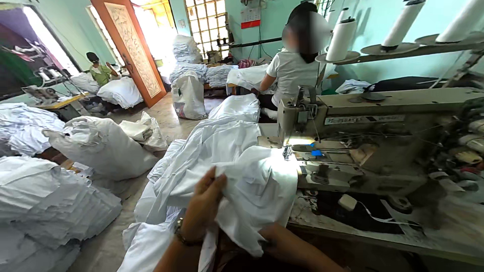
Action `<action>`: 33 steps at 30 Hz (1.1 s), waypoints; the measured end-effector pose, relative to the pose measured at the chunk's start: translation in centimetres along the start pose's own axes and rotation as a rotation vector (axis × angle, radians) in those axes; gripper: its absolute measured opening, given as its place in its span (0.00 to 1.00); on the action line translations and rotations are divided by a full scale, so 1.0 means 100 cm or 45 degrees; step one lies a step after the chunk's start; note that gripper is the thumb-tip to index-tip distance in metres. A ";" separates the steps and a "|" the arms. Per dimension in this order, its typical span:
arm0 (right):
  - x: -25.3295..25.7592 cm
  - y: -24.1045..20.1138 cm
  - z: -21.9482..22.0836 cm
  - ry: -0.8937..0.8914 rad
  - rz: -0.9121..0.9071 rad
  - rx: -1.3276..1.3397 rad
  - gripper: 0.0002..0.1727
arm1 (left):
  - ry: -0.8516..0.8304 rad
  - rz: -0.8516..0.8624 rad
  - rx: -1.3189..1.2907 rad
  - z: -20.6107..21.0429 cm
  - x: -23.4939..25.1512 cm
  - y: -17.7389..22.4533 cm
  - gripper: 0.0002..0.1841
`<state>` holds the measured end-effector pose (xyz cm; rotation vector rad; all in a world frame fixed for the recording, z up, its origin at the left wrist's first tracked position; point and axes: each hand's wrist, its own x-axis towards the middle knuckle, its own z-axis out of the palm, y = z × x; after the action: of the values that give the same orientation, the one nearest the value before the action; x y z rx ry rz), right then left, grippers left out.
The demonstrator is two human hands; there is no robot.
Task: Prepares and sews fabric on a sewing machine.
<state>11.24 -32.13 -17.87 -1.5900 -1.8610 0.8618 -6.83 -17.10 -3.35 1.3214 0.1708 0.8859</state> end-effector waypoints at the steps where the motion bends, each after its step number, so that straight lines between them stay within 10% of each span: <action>1: -0.005 0.001 0.000 -0.086 -0.021 0.003 0.12 | 0.067 0.129 0.150 -0.009 0.007 0.014 0.10; 5: -0.024 0.020 -0.010 0.026 0.164 0.152 0.12 | 0.394 0.496 1.435 -0.082 0.076 0.009 0.10; 9: -0.037 0.039 -0.011 0.268 0.357 0.076 0.18 | 0.150 -0.097 1.973 -0.138 0.123 -0.046 0.18; 15: -0.049 0.043 -0.029 0.927 0.108 0.215 0.18 | -0.550 0.222 1.711 -0.093 0.112 -0.061 0.11; 20: -0.049 0.067 -0.030 1.271 0.245 0.233 0.20 | -1.181 0.044 1.674 -0.084 0.097 -0.073 0.09; 25: -0.042 0.059 -0.026 1.430 0.218 0.239 0.20 | -1.152 0.068 1.827 -0.084 0.079 -0.100 0.17; 30: -0.020 0.024 -0.024 1.069 -0.117 0.039 0.19 | -1.129 0.003 1.888 -0.064 0.074 -0.122 0.19; 33: 0.004 0.008 -0.023 0.644 0.132 0.133 0.26 | -1.108 -0.059 1.757 -0.063 0.084 -0.124 0.12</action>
<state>13.46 -31.41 -17.00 -1.6611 -1.3681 0.5214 0.91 -6.70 -13.07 2.8368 0.1110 -0.0558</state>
